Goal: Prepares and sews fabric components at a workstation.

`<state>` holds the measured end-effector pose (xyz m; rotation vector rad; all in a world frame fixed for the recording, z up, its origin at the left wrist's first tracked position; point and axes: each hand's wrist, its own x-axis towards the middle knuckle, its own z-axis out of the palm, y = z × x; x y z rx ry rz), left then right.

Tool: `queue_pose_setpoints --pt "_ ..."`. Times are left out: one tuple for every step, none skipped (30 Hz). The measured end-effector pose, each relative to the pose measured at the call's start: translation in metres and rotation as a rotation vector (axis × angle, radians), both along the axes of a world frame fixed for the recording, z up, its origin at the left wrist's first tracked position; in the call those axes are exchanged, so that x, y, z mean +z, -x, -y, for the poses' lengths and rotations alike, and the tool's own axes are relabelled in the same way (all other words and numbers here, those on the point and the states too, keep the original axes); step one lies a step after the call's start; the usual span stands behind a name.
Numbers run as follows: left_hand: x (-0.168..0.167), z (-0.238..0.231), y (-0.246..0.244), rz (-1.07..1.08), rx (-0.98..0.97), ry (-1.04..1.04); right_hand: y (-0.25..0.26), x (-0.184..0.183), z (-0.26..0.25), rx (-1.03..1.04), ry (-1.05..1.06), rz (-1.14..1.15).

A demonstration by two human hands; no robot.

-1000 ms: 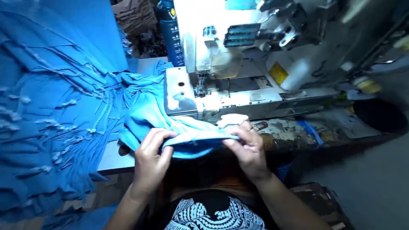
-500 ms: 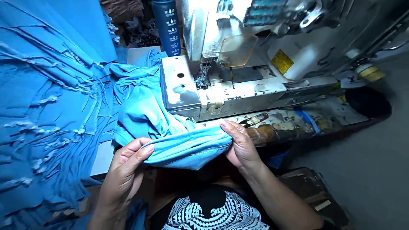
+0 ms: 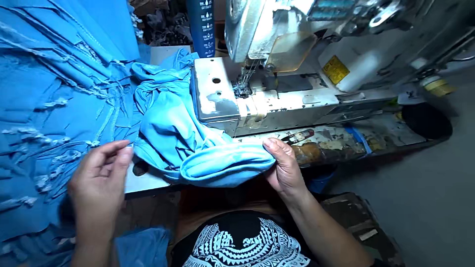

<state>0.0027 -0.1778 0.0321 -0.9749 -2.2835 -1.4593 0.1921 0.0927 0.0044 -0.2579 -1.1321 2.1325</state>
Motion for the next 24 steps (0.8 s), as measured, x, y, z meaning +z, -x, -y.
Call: queue_pose_setpoints --pt "0.002 0.000 0.000 -0.032 0.013 -0.013 -0.002 -0.001 -0.002 -0.004 -0.010 -0.002" --pt "0.008 -0.005 -0.007 -0.068 -0.023 -0.048 -0.004 -0.003 -0.004 -0.001 -0.021 -0.006" --pt "0.016 -0.016 -0.022 -0.100 -0.087 -0.075 -0.005 -0.004 -0.005 -0.001 -0.036 -0.006" --pt "0.025 -0.030 -0.040 -0.137 -0.163 -0.064 -0.006 -0.006 -0.005 -0.006 -0.061 -0.004" --pt "0.033 -0.048 -0.056 -0.184 -0.232 -0.013 -0.006 -0.007 -0.006 -0.026 -0.107 -0.003" --pt "0.036 -0.066 -0.066 -0.243 -0.282 0.053 -0.007 -0.008 -0.008 -0.068 -0.194 0.001" --pt "0.034 -0.084 -0.071 -0.306 -0.295 0.146 -0.010 -0.009 -0.013 -0.127 -0.344 0.013" --pt "0.028 -0.097 -0.069 -0.353 -0.285 0.250 -0.015 -0.010 -0.020 -0.216 -0.529 0.048" --pt "0.021 -0.105 -0.066 -0.364 -0.281 0.321 -0.023 -0.011 -0.031 -0.336 -0.733 0.130" --pt "0.014 -0.110 -0.062 -0.346 -0.282 0.351 -0.033 -0.014 -0.044 -0.479 -0.938 0.274" --pt "0.011 -0.111 -0.059 -0.305 -0.289 0.357 -0.044 -0.016 -0.057 -0.596 -1.122 0.454" --pt "0.010 -0.110 -0.058 -0.246 -0.304 0.349 -0.054 -0.019 -0.067 -0.633 -1.270 0.611" --pt "0.009 -0.108 -0.058 -0.178 -0.321 0.342 -0.063 -0.024 -0.076 -0.581 -1.384 0.735" --pt "0.009 -0.107 -0.059 -0.119 -0.330 0.345 -0.070 -0.027 -0.084 -0.481 -1.475 0.815" --pt "0.010 -0.106 -0.059 -0.081 -0.330 0.351 -0.073 -0.027 -0.091 -0.403 -1.560 0.843" --pt "0.010 -0.106 -0.058 -0.063 -0.322 0.358 -0.073 -0.024 -0.097 -0.354 -1.646 0.846" --pt "0.011 -0.106 -0.058 -0.059 -0.311 0.372 -0.071 -0.018 -0.102 -0.315 -1.716 0.835" --pt "0.010 -0.106 -0.058 -0.061 -0.304 0.395 -0.068 -0.011 -0.106 -0.265 -1.762 0.829" --pt "0.009 -0.105 -0.059 -0.065 -0.305 0.419 -0.066 -0.006 -0.108 -0.210 -1.784 0.843" --pt "0.008 -0.105 -0.059 -0.068 -0.310 0.435 -0.064 -0.002 -0.111 -0.160 -1.791 0.861" --pt "0.006 -0.105 -0.058 -0.063 -0.318 0.448 -0.063 0.000 -0.113 -0.128 -1.801 0.879" --pt "0.005 -0.105 -0.057 -0.048 -0.328 0.460 -0.064 0.000 -0.115 -0.113 -1.806 0.897" --pt "0.005 -0.105 -0.056 -0.026 -0.341 0.473 -0.068 0.000 -0.116 -0.106 -1.795 0.924" --pt "0.005 -0.104 -0.055 0.003 -0.357 0.483 -0.073 0.002 -0.115 -0.114 -1.768 0.950"
